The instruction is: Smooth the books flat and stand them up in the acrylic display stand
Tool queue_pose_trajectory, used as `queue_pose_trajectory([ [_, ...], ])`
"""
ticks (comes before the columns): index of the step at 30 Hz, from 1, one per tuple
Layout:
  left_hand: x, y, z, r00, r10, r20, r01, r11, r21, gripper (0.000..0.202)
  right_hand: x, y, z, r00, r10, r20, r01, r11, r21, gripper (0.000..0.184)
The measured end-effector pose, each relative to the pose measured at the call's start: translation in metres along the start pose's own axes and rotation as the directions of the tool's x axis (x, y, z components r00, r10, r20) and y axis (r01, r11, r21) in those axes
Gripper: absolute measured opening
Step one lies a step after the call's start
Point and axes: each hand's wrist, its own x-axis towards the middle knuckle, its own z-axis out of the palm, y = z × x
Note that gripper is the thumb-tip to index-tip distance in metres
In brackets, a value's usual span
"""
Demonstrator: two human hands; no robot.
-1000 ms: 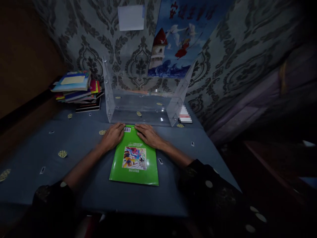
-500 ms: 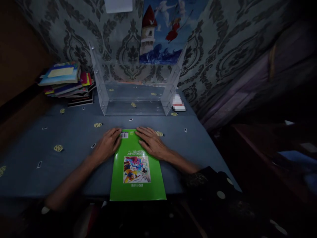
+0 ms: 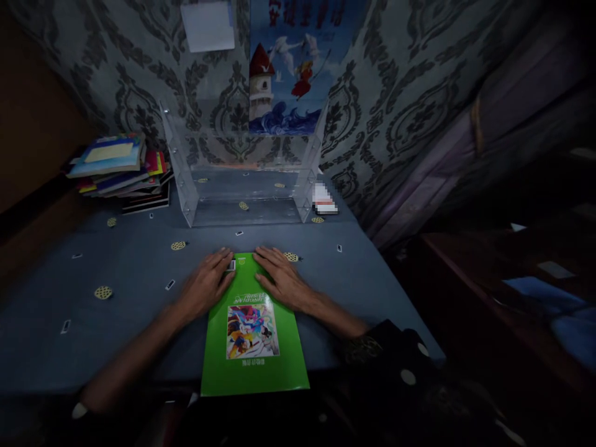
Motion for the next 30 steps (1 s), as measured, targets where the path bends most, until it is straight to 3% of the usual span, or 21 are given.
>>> queue_pose_trajectory([
  [5, 0.007, 0.007, -0.003, 0.997, 0.052, 0.062, -0.053, 0.999, 0.005, 0.048, -0.002, -0.001, 0.002, 0.999, 0.030, -0.038, -0.030, 1.000, -0.004, 0.055],
  [10, 0.021, 0.019, 0.007, 0.987, 0.116, 0.114, -0.114, 0.993, -0.024, 0.050, -0.002, -0.001, 0.003, 0.999, 0.030, -0.025, -0.030, 1.000, -0.005, 0.057],
  [17, 0.032, 0.020, 0.010, 0.983, 0.152, 0.104, -0.145, 0.987, -0.069, 0.048, -0.015, -0.001, 0.003, 0.999, 0.042, -0.034, -0.041, 0.999, 0.016, 0.059],
  [25, 0.031, 0.021, 0.007, 0.985, 0.137, 0.105, -0.131, 0.989, -0.065, 0.048, -0.088, -0.044, -0.013, 0.996, -0.007, 0.087, 0.007, 1.000, -0.004, 0.065],
  [30, 0.032, 0.019, 0.007, 0.985, 0.139, 0.102, -0.132, 0.989, -0.068, 0.049, -0.134, -0.073, -0.026, 0.986, -0.082, 0.142, 0.080, 0.997, 0.017, 0.100],
])
